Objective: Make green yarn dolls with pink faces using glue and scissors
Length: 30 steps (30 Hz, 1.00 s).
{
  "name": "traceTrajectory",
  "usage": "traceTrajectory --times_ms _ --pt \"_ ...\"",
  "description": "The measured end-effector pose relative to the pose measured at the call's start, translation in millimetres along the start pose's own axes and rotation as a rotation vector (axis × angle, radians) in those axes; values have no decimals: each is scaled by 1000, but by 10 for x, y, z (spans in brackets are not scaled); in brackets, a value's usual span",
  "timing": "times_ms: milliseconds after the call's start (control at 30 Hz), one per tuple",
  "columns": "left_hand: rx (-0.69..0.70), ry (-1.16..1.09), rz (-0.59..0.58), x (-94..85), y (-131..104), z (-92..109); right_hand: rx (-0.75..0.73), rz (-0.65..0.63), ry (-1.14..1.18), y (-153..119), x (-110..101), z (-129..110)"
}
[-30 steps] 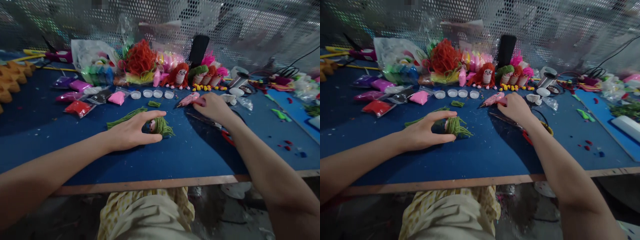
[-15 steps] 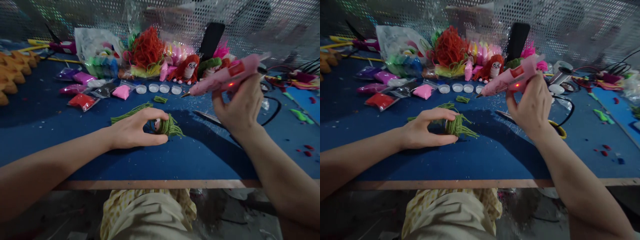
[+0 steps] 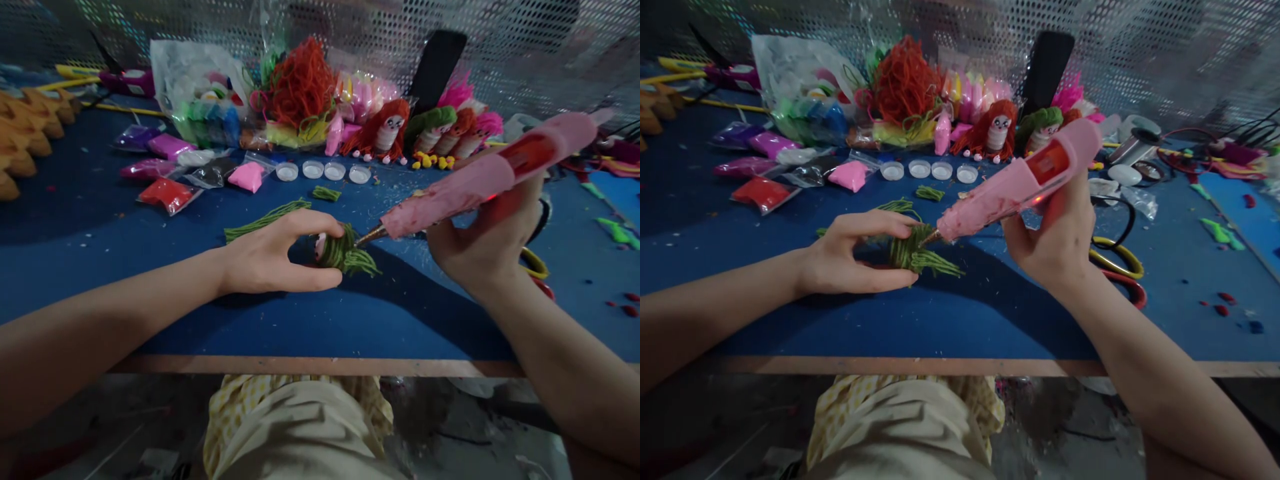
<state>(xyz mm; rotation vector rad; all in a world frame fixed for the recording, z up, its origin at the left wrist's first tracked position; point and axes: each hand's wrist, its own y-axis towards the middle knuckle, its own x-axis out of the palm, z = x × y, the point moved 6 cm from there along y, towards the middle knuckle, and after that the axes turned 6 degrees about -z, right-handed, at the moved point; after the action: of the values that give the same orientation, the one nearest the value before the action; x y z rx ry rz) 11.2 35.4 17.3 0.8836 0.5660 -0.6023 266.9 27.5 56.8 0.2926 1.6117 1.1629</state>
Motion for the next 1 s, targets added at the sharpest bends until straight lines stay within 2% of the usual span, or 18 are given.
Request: traceTrajectory --times_ms 100,200,300,433,567,667,833,1000 --pt "-31 2 -15 13 -4 -14 -3 -33 -17 -23 38 8" --pt "-53 1 -19 19 -7 -16 58 -86 46 -54 103 42" --pt "-77 16 -18 19 -11 -28 80 -76 100 -82 141 56" --pt "-119 35 -40 34 -23 -71 36 -25 16 -90 137 24" --pt "-107 46 -47 45 -27 -76 49 -81 65 -66 139 16" --pt "-89 48 -41 46 -23 -63 47 -113 -14 -45 121 1" --pt "-53 43 -25 32 -17 -34 -6 -46 -50 -22 82 -37" --pt "-88 59 -38 35 -20 -46 69 -40 -71 -21 100 -5"
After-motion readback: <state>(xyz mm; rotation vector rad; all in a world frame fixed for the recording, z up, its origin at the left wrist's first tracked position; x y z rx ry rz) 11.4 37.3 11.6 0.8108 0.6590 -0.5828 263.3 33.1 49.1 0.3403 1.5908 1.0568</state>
